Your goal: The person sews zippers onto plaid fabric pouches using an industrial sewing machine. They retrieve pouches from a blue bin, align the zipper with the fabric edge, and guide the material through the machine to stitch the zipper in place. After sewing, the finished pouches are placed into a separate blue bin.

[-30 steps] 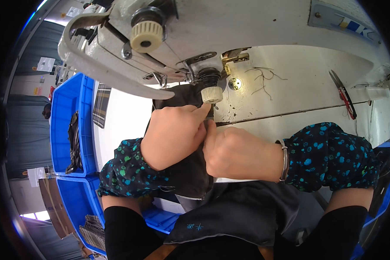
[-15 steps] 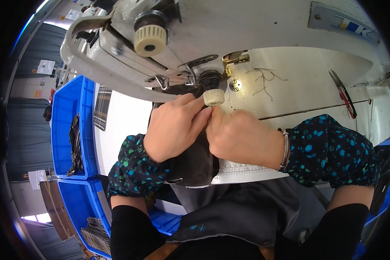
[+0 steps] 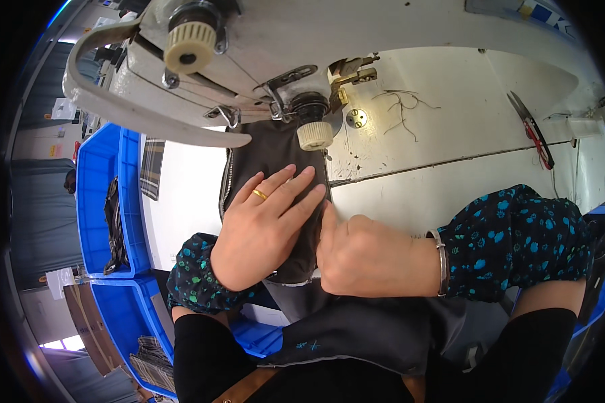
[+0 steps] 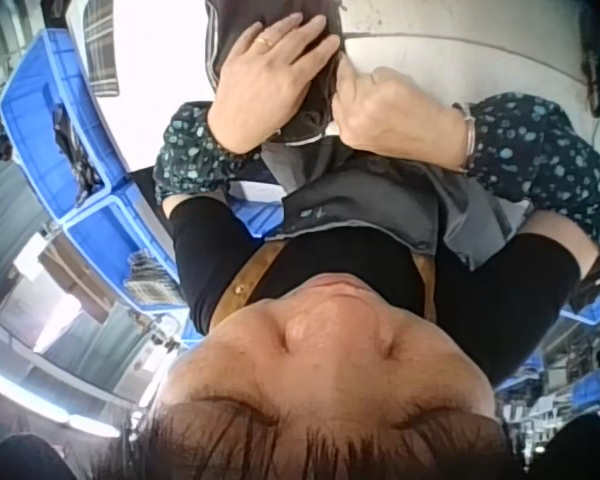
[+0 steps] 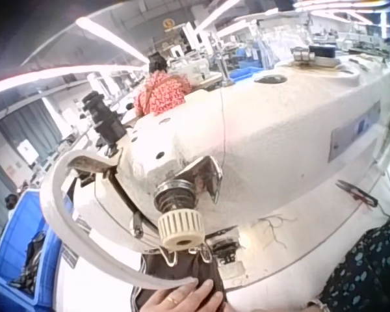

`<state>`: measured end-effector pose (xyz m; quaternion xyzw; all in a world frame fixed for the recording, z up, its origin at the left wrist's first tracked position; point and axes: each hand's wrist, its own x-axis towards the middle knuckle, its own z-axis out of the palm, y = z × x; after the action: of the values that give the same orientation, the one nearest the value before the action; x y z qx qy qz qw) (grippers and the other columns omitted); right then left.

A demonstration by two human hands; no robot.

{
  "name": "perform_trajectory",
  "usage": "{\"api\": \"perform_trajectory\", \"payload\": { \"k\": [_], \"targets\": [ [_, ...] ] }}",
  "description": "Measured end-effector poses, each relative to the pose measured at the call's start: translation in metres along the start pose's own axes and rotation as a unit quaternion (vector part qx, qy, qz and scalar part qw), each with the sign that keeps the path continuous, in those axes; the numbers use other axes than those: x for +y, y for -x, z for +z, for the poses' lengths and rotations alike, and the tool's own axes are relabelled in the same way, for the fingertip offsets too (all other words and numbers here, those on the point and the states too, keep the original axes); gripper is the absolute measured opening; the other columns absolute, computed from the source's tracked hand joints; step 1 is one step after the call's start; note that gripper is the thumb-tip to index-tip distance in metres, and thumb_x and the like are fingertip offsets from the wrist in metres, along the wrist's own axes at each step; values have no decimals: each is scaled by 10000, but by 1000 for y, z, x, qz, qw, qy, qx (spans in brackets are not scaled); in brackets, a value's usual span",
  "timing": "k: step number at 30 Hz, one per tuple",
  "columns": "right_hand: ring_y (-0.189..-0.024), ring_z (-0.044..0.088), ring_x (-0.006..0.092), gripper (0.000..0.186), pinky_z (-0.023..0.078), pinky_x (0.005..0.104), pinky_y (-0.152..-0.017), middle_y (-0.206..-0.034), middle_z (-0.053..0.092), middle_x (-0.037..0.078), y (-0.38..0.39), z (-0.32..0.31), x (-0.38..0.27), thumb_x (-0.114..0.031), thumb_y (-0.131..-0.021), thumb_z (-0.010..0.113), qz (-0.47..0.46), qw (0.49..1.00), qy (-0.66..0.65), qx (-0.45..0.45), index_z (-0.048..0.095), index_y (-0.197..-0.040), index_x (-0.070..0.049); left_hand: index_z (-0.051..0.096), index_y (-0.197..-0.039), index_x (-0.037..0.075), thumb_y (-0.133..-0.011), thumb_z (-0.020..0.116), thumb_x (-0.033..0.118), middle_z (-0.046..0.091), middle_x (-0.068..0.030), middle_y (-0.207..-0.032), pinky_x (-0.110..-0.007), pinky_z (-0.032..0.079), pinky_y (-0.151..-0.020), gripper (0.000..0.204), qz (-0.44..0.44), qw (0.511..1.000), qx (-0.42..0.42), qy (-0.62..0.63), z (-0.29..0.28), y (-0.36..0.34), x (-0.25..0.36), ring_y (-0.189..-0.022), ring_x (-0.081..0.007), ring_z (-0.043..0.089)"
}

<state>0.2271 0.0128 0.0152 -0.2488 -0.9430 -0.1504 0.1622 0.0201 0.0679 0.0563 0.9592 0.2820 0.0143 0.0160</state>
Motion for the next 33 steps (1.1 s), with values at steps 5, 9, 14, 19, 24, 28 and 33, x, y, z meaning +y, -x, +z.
{"api": "perform_trajectory", "payload": {
  "k": [5, 9, 14, 19, 24, 28, 33],
  "targets": [
    [-517, 604, 186, 309, 412, 283, -451, -917, 706, 401, 0, 0, -1, -204, -684, 632, -5, 1000, 2, 4, 725, -768, 79, 704, -1257, 116, -784, 723, 91, 649, -111, -1345, -507, 538, -993, 474, -1, 1000, 20, 14, 1, -1, 1, -1238, -334, 626],
    [-496, 587, 183, 317, 411, 289, -436, -917, 705, 402, 1, 5, -3, -203, -667, 627, 1, 1000, 18, 4, 724, -766, 83, 716, -1235, 114, -767, 729, 88, 657, -115, -1326, -498, 547, -980, 469, 4, 999, 33, 5, 3, -4, -1, -1214, -336, 638],
    [-475, 582, 175, 292, 419, 297, -422, -914, 701, 402, -4, 12, 11, -192, -675, 644, 28, 999, 31, 15, 720, -764, 76, 737, -1204, 124, -758, 724, 76, 690, -101, -1277, -459, 533, -981, 449, -5, 997, 74, 11, 10, -16, -16, -1202, -333, 643],
    [-469, 600, 176, 260, 436, 311, -408, -932, 700, 396, -6, 31, 23, -185, -702, 662, 65, 997, 7, 37, 716, -765, 61, 751, -1187, 131, -762, 705, 45, 697, -83, -1278, -446, 521, -984, 437, -7, 995, 96, 2, 17, -29, -34, -1210, -322, 643],
    [-468, 599, 168, 201, 444, 317, -406, -925, 713, 306, -10, 40, 39, -169, -705, 661, 83, 995, 19, 47, 704, -741, 24, 750, -1201, 117, -752, 696, 14, 705, -106, -1219, -424, 560, -859, 464, 7, 992, 125, 19, 21, -42, -53, -1088, -344, 677],
    [-510, 616, 182, 135, 464, 318, -435, -787, 659, 170, -11, 39, 47, -156, -714, 668, 105, 993, -22, 48, 672, -736, -23, 756, -1183, 94, -751, 666, -32, 712, -136, -1151, -426, 570, -793, 459, -9, 992, 107, 69, 18, -43, -61, -1021, -362, 682],
    [-603, 652, 204, 107, 503, 335, -505, -793, 621, 44, -8, 39, 46, -146, -783, 672, 171, 973, -153, 33, 662, -858, -70, 734, -1170, 42, -772, 687, 81, 712, -140, -1168, -466, 470, -1043, 403, 5, 987, 100, 125, 14, -31, -62, -1159, -333, 648]
  ]
}}
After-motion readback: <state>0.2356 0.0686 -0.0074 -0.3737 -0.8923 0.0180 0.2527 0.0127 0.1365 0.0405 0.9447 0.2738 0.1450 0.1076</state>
